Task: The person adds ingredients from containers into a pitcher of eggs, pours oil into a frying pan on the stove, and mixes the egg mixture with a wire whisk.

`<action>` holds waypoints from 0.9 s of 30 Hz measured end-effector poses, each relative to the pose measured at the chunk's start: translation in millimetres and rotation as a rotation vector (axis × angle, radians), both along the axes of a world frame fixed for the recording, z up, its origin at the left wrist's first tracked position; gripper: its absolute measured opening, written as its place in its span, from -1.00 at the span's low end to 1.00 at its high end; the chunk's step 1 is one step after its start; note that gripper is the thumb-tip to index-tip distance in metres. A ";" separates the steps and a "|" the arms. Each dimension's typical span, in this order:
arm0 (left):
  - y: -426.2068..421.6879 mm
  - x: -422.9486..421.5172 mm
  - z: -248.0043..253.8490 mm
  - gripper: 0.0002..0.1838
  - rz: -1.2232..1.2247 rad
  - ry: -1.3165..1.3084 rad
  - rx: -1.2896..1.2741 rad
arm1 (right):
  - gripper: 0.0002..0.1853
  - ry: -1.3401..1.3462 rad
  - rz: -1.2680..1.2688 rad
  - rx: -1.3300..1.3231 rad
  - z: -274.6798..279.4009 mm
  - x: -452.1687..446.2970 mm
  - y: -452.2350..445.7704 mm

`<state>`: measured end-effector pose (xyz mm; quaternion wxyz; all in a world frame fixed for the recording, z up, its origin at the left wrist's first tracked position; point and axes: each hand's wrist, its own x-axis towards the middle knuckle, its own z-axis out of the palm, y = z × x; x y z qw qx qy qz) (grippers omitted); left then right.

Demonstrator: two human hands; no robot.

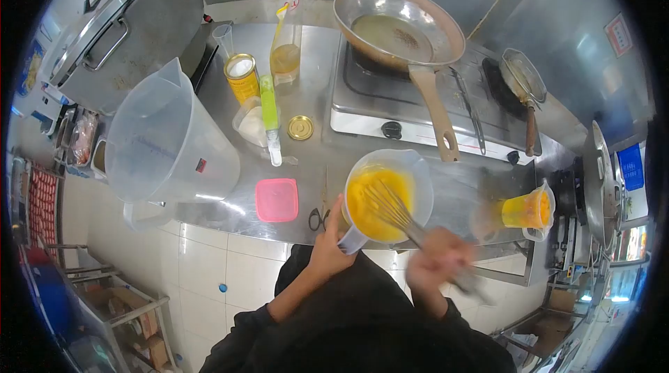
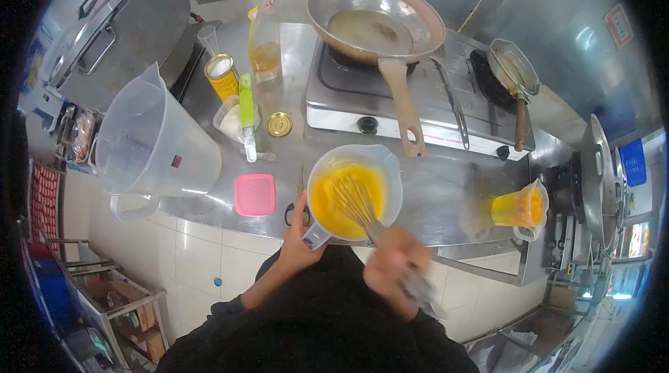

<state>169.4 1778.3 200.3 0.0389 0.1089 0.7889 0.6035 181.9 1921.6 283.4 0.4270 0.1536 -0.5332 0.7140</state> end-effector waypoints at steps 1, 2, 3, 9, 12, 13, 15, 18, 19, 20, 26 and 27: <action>-0.6 -1.1 -0.9 -0.03 -0.008 0.035 -0.037 | -0.87 0.004 -0.006 -0.002 2.6 -0.7 2.9; 0.4 0.3 -0.9 -0.03 -0.012 0.034 -0.035 | -0.84 -0.308 -0.079 0.352 8.7 -0.6 7.3; 1.1 0.4 -0.5 -0.03 0.004 -0.003 -0.012 | -0.80 -0.618 -0.147 0.707 15.0 -1.2 9.6; -1.2 -2.4 6.9 -0.08 -0.016 -0.047 -0.018 | -0.79 -0.327 -0.159 0.289 13.1 -8.5 0.5; 0.6 2.3 7.5 -0.07 -0.017 -0.119 -0.008 | -0.75 -0.423 -0.189 0.375 34.2 5.7 -1.3; -0.7 0.4 8.5 -0.07 -0.043 -0.209 0.016 | -0.76 -0.223 -0.279 0.068 42.6 8.7 -5.6; 1.2 -1.1 4.9 -0.06 -0.023 -0.099 -0.036 | -0.74 -0.026 -0.268 -0.239 32.6 1.6 -9.2; 2.8 0.9 -3.8 -0.06 -0.026 -0.049 -0.011 | -0.71 -0.588 -0.017 0.570 24.8 -11.1 6.8; 2.5 -0.3 -4.8 -0.06 -0.043 -0.105 0.047 | -0.71 -0.588 -0.018 0.570 33.6 -7.4 2.3; 3.1 -1.3 -2.1 -0.06 -0.037 -0.105 0.048 | -0.82 -0.392 0.033 0.200 50.8 0.0 -2.9; 1.6 1.0 2.7 -0.06 -0.014 -0.187 0.052 | -0.69 -0.533 -0.260 0.435 32.7 -8.7 2.5; -0.3 1.1 5.0 -0.06 -0.040 -0.221 0.016 | -0.69 -0.539 -0.256 0.438 37.8 -5.1 0.4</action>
